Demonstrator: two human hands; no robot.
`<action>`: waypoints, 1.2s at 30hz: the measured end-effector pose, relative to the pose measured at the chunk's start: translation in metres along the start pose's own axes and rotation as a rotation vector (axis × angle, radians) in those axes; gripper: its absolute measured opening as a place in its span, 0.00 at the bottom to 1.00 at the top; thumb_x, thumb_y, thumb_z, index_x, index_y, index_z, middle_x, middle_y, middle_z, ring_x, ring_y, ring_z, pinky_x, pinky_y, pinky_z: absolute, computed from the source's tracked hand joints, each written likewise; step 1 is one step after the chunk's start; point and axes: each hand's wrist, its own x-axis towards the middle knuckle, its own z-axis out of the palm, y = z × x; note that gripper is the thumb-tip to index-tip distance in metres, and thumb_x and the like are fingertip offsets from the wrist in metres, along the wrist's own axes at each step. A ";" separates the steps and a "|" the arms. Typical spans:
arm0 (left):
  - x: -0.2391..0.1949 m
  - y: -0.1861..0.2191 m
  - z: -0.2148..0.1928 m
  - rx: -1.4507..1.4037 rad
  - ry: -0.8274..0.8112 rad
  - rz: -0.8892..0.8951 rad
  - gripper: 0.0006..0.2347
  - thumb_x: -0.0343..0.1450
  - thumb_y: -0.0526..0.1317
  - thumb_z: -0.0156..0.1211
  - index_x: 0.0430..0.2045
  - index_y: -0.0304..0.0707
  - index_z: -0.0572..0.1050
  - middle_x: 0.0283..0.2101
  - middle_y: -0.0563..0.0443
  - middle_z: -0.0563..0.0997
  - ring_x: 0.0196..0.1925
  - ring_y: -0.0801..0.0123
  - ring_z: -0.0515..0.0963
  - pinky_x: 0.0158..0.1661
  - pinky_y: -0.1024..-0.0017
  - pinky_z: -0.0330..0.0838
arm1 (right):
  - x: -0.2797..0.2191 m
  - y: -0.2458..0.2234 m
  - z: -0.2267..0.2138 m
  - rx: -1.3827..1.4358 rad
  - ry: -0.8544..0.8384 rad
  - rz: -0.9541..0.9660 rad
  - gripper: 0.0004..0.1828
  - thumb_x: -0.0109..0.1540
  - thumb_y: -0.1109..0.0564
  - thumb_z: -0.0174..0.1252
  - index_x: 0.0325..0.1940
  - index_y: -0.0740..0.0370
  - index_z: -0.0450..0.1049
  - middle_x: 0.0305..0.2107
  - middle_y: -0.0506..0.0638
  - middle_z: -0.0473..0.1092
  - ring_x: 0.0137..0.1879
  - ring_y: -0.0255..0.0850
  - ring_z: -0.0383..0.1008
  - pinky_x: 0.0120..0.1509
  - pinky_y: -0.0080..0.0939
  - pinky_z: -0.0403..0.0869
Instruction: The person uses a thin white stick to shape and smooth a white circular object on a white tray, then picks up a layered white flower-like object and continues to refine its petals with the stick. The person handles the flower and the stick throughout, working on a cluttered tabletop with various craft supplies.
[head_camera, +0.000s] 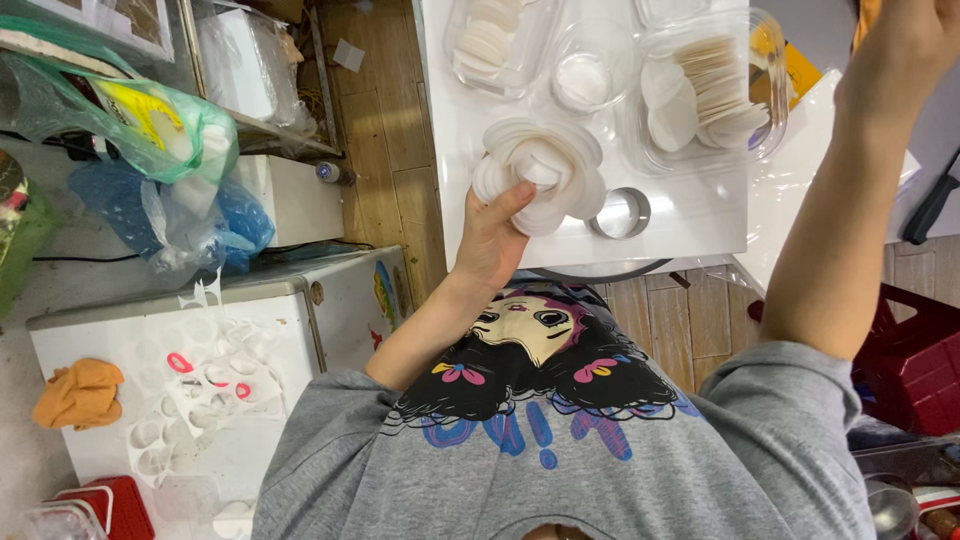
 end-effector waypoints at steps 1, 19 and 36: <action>0.000 0.002 0.003 0.017 -0.016 0.005 0.26 0.70 0.32 0.67 0.64 0.35 0.63 0.57 0.48 0.75 0.63 0.65 0.75 0.64 0.62 0.68 | -0.008 -0.016 0.005 0.124 -0.011 -0.033 0.21 0.84 0.51 0.42 0.52 0.72 0.71 0.37 0.59 0.72 0.38 0.43 0.75 0.44 0.40 0.74; -0.026 0.009 0.018 0.293 -0.120 0.193 0.22 0.70 0.27 0.69 0.59 0.29 0.69 0.54 0.47 0.78 0.60 0.68 0.77 0.64 0.67 0.70 | -0.091 -0.217 0.093 0.087 -0.158 -0.240 0.26 0.75 0.40 0.51 0.39 0.67 0.75 0.25 0.56 0.73 0.39 0.37 0.62 0.43 0.34 0.60; -0.024 -0.015 -0.011 0.407 -0.085 0.231 0.24 0.69 0.29 0.71 0.60 0.29 0.68 0.54 0.49 0.78 0.58 0.71 0.77 0.62 0.70 0.71 | -0.119 -0.168 0.109 0.673 0.185 0.023 0.20 0.81 0.46 0.43 0.42 0.63 0.61 0.20 0.54 0.60 0.25 0.37 0.58 0.33 0.33 0.55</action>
